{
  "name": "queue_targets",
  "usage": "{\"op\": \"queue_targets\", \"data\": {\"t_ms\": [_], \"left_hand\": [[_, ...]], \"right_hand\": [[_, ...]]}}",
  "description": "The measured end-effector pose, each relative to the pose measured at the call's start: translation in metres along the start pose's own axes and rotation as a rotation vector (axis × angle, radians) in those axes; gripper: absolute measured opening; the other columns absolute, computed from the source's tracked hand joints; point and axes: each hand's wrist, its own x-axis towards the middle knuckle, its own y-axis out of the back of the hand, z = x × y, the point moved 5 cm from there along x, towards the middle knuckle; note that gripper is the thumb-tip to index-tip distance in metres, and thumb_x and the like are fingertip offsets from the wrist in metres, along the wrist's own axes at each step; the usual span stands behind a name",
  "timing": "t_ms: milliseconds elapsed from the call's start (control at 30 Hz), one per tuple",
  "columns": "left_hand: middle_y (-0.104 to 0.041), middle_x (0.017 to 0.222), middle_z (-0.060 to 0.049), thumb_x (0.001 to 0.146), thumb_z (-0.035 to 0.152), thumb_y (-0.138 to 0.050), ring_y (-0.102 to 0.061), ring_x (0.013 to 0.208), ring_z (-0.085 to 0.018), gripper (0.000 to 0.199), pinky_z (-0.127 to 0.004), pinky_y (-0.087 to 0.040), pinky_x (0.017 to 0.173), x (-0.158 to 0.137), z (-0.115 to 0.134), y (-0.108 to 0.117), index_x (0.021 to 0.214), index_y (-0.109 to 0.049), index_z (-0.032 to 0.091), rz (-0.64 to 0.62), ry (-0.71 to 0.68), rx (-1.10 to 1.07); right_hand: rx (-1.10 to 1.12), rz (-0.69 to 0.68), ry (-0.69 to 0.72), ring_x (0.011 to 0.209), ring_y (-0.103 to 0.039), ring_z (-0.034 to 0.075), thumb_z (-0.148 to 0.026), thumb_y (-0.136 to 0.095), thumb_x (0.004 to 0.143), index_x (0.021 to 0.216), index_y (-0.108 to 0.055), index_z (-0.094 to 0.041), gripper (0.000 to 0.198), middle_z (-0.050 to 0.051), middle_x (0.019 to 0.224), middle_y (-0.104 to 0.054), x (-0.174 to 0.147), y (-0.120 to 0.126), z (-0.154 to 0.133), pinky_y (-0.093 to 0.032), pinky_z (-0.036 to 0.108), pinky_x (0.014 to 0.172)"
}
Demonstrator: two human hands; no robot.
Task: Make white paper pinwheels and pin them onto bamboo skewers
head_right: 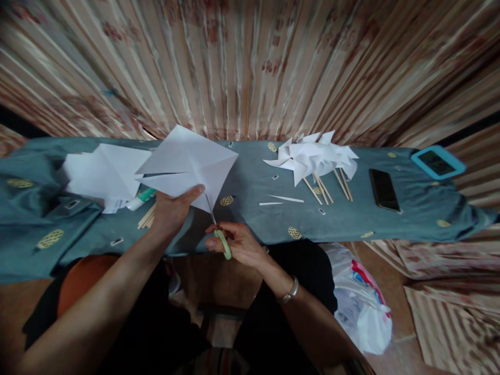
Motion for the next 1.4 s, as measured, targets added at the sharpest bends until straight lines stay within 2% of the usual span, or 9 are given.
{"op": "queue_targets", "data": {"t_ms": [300,533,900,1200,1400], "left_hand": [[-0.075,0.086,-0.004,0.063,0.023,-0.082,-0.071,0.091,-0.023,0.036,-0.038,-0.055,0.09,-0.0013,0.0018,-0.002,0.094,-0.066,0.018,-0.006,0.011,-0.009],[-0.075,0.092,-0.006,0.064,0.025,-0.083,-0.07,0.091,-0.023,0.04,-0.036,-0.055,0.088,-0.0023,-0.0005,-0.0009,0.1,-0.068,0.015,0.004,0.022,-0.031],[-0.076,0.091,-0.007,0.063,0.026,-0.083,-0.071,0.091,-0.024,0.037,-0.037,-0.056,0.088,-0.0012,0.0006,-0.0002,0.095,-0.068,0.016,0.008,0.032,-0.029],[-0.076,0.088,-0.006,0.063,0.028,-0.084,-0.071,0.096,-0.026,0.037,-0.039,-0.055,0.091,-0.0025,0.0009,0.0004,0.094,-0.068,0.019,0.009,0.092,-0.044],[-0.076,0.088,-0.006,0.063,0.028,-0.084,-0.071,0.095,-0.026,0.038,-0.039,-0.055,0.09,-0.0033,-0.0001,0.0004,0.096,-0.068,0.018,0.011,0.086,-0.061]], "right_hand": [[0.019,0.013,-0.002,0.063,-0.061,0.011,-0.065,-0.076,0.068,0.097,-0.069,-0.015,0.059,0.001,0.072,-0.068,-0.0008,0.0016,-0.0014,-0.048,0.024,0.062],[-0.025,0.038,0.017,0.057,-0.053,0.009,-0.064,-0.076,0.068,0.096,-0.07,-0.015,0.056,-0.002,0.065,-0.064,-0.0012,0.0031,-0.0023,-0.041,0.023,0.054],[0.051,0.05,-0.058,0.058,-0.06,0.011,-0.054,-0.083,0.063,0.095,-0.07,-0.017,0.051,-0.003,0.065,-0.064,-0.0011,0.0012,-0.0002,-0.05,0.025,0.059],[0.09,0.096,-0.11,0.051,-0.057,0.009,-0.055,-0.085,0.057,0.088,-0.069,-0.017,0.051,-0.006,0.058,-0.06,0.0001,0.0007,-0.002,-0.048,0.023,0.052],[0.085,0.094,-0.096,0.052,-0.058,0.01,-0.052,-0.084,0.062,0.089,-0.069,-0.018,0.046,-0.006,0.058,-0.06,0.0013,0.0015,0.0015,-0.049,0.024,0.053]]}}
